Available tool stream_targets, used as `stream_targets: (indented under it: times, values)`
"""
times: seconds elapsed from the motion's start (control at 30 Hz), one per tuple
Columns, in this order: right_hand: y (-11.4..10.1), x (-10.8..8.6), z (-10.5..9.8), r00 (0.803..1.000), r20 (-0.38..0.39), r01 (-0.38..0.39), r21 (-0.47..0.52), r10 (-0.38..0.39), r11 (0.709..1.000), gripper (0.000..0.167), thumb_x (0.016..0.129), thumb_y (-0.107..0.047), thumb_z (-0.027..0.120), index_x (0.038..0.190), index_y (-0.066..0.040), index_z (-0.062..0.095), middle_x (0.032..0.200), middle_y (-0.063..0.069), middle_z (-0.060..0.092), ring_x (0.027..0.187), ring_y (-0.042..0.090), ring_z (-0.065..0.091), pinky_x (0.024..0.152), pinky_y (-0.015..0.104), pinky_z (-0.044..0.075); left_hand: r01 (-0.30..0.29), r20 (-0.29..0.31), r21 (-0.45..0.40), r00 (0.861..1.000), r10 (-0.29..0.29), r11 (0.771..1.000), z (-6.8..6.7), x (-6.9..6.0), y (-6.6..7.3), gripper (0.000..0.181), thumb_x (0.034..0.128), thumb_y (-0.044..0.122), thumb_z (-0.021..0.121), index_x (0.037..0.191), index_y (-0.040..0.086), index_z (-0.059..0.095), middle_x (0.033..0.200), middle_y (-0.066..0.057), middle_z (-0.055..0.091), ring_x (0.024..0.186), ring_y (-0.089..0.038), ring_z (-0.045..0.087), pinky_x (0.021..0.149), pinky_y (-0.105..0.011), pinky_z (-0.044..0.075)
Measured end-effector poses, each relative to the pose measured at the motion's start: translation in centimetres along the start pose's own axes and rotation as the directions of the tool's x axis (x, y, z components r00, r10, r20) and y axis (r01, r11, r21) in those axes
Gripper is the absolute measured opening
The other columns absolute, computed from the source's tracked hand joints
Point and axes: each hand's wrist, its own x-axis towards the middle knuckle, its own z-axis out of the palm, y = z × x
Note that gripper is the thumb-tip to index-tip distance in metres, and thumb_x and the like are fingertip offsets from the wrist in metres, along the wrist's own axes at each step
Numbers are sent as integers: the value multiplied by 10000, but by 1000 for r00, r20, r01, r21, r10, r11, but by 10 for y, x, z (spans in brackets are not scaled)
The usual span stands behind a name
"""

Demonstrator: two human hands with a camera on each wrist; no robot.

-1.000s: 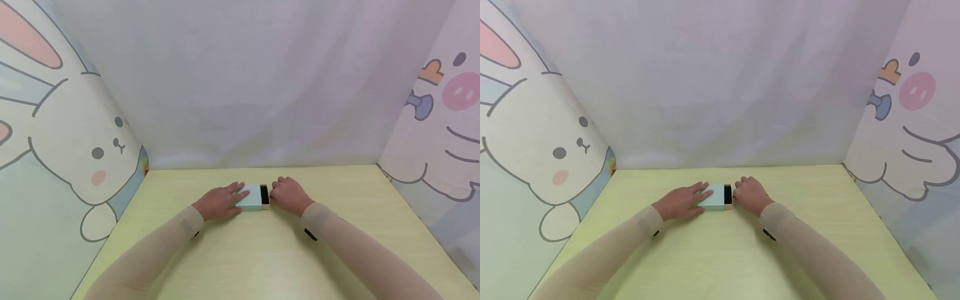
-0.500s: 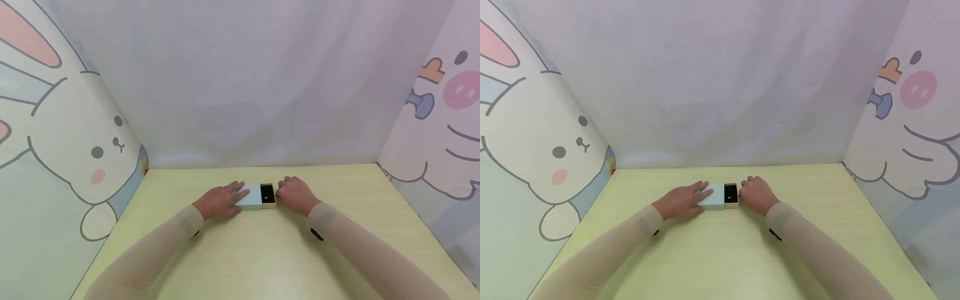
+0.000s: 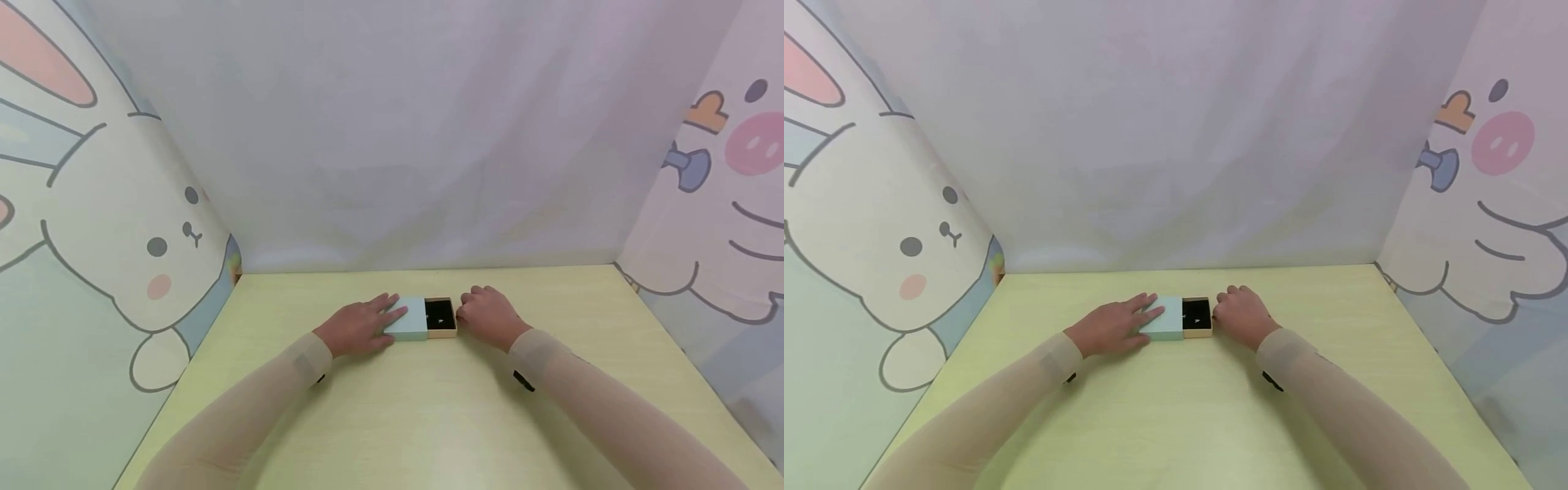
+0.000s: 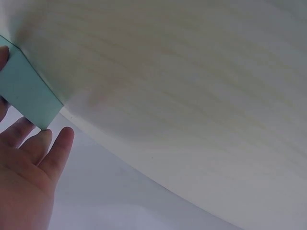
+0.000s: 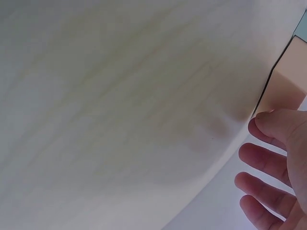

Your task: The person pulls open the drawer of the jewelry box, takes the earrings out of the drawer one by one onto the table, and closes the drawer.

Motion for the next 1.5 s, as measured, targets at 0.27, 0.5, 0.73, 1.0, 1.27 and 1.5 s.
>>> stream_targets:
  times: [0.27, 0.5, 0.73, 1.0, 1.27, 1.5]
  values:
    - [3, -3, 2, 1000, -2, -10, -11, 10, 1000, 111, 1011, -239, 945, 901, -227, 935, 816, -11, 762, 716, 202, 566, 657, 305, 496, 1, 0, -15, 1000, -1, 1000, 1, 1, 0, 726, 1206, 482, 666, 1853, 254, 427, 1924, -108, 437, 1714, -368, 561, 1182, -512, 669]
    - [5, -6, 1, 1000, -10, -8, -19, 8, 1000, 116, 1003, -250, 951, 890, -239, 928, 801, -18, 747, 709, 197, 564, 653, 301, 502, 1, 3, -11, 1000, -1, 1000, 4, 3, -2, 729, 1202, 486, 675, 1850, 255, 434, 1923, -108, 439, 1715, -369, 560, 1171, -513, 675]
    - [5, -6, 1, 1000, -1, -11, -4, 11, 1000, 101, 991, -211, 952, 896, -235, 926, 803, -12, 744, 711, 203, 558, 654, 306, 497, 9, 5, -15, 1000, -9, 1000, 0, 1, 0, 723, 1203, 485, 671, 1849, 260, 435, 1924, -101, 440, 1715, -366, 560, 1173, -510, 675]
    - [4, -6, 3, 1000, -13, -19, 20, 20, 1000, 115, 1009, -226, 938, 895, -223, 926, 799, -8, 743, 711, 199, 571, 659, 311, 500, 16, 10, -33, 1000, -15, 999, -3, -1, 2, 717, 1203, 466, 672, 1848, 258, 437, 1928, -99, 433, 1739, -360, 529, 1192, -532, 665]
    - [7, -7, 1, 996, -90, -4, 44, 8, 999, 171, 974, -192, 967, 840, -171, 864, 745, -10, 700, 663, 194, 539, 628, 307, 489, 11, 8, -30, 1000, -11, 1000, -3, -1, 2, 719, 1202, 473, 675, 1846, 255, 441, 1925, -104, 438, 1737, -362, 532, 1183, -520, 670]
    - [14, -5, -6, 994, -105, -3, 31, 7, 1000, 163, 943, -221, 1002, 884, -162, 862, 783, -19, 735, 676, 176, 558, 646, 307, 535, 4, 11, -32, 1000, -4, 999, -3, -1, 1, 715, 1207, 468, 664, 1848, 248, 437, 1925, -111, 436, 1731, -368, 538, 1181, -524, 669]
